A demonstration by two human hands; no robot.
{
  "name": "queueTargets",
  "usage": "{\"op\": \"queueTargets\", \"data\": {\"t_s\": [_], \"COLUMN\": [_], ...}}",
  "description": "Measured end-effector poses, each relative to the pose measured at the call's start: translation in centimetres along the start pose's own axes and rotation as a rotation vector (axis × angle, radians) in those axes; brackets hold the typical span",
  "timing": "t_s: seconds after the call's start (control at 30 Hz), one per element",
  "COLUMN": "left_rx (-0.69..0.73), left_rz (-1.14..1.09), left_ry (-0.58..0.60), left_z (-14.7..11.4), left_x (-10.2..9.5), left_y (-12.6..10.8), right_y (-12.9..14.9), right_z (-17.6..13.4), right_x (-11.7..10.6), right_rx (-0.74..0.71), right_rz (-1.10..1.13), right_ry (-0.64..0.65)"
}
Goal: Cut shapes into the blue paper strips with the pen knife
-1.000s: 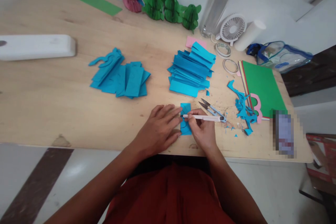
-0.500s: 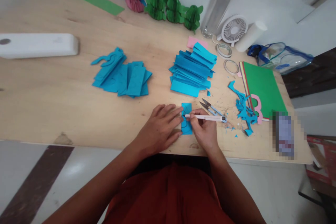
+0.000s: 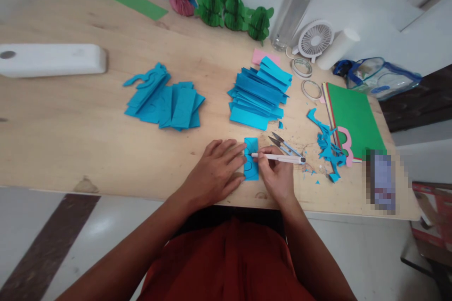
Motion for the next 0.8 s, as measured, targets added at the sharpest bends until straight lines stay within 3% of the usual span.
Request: {"op": "queueTargets", "data": {"t_s": [0.8], "left_rx": [-0.006], "left_rz": [-0.004], "left_ry": [0.003], "left_z": [-0.06], "left_x": [0.01], "left_y": [0.04], "right_y": [0.91], "right_z": [-0.4], "right_x": [-0.16], "right_rx": [-0.057], "right_rz": [-0.075], "right_ry": [-0.063]}}
Point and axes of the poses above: each hand's wrist, its own z-axis towards the middle knuckle, its own x-axis out of the palm, y = z × x, the point moved 8 cm from there along z, towards the middle knuckle, and after that the axes turned 15 degrees about y, right-handed, at the moved point
